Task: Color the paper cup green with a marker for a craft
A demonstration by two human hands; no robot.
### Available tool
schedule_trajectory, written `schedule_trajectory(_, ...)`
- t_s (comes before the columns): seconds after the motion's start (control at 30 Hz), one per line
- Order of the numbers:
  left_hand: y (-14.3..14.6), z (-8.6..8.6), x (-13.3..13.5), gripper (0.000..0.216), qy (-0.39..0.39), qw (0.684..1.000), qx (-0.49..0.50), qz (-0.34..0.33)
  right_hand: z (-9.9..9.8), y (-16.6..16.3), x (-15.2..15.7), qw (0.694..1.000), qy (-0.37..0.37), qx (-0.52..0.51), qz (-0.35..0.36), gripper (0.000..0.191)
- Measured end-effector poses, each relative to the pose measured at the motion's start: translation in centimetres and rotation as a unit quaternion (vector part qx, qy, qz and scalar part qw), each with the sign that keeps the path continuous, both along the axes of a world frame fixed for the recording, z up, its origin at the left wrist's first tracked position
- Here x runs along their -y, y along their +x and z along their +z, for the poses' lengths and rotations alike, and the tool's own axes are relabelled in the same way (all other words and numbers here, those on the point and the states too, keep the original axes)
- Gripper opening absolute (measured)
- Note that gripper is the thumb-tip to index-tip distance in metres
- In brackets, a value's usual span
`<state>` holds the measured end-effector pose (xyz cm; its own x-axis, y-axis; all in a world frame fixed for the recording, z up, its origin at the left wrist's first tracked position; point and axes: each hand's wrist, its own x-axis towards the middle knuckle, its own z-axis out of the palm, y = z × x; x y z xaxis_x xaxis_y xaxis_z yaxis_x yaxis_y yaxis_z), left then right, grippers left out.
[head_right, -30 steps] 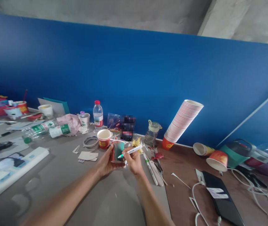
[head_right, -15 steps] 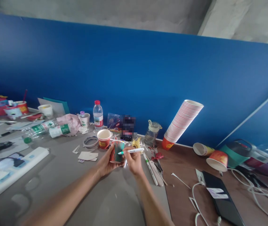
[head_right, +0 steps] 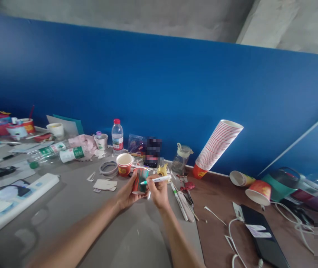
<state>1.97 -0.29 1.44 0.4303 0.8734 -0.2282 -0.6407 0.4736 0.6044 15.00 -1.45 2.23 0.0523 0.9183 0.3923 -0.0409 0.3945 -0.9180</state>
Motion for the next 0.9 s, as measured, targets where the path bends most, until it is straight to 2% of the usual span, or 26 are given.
schedule_trajectory(0.03,0.02,0.04,-0.01,0.042,-0.006,1.000,0.000,0.004,0.13,0.03,0.02,1.000,0.006,0.005,-0.011,0.024)
schedule_trajectory(0.17,0.05,0.00,-0.09,0.045,-0.002,1.000,0.006,0.005,0.52,0.08,0.16,0.999,0.006,0.041,0.026,0.024)
schedule_trajectory(0.3,0.10,-0.23,-0.17,0.045,-0.011,1.000,-0.006,0.006,0.40,-0.01,0.22,0.999,0.015,0.035,-0.027,0.021)
schedule_trajectory(0.43,0.13,-0.17,-0.12,0.047,0.008,1.000,-0.008,-0.004,0.13,0.09,0.03,0.998,0.001,0.049,0.033,0.023)
schedule_trajectory(0.57,0.08,0.00,-0.05,0.045,-0.015,1.000,-0.017,-0.001,0.13,0.34,-0.20,0.999,0.015,0.032,-0.035,0.020)
schedule_trajectory(0.6,0.05,0.03,-0.04,0.045,-0.018,1.000,-0.016,-0.004,0.13,0.42,-0.22,0.999,0.013,0.035,-0.032,0.020)
schedule_trajectory(0.73,-0.07,0.14,-0.05,0.045,-0.005,1.000,0.006,-0.015,0.01,0.64,-0.23,0.997,-0.018,0.049,0.052,0.020)
schedule_trajectory(0.9,-0.05,0.42,-0.14,0.046,-0.032,0.999,-0.013,-0.012,0.01,0.67,-0.27,1.000,0.008,0.008,-0.007,0.020)
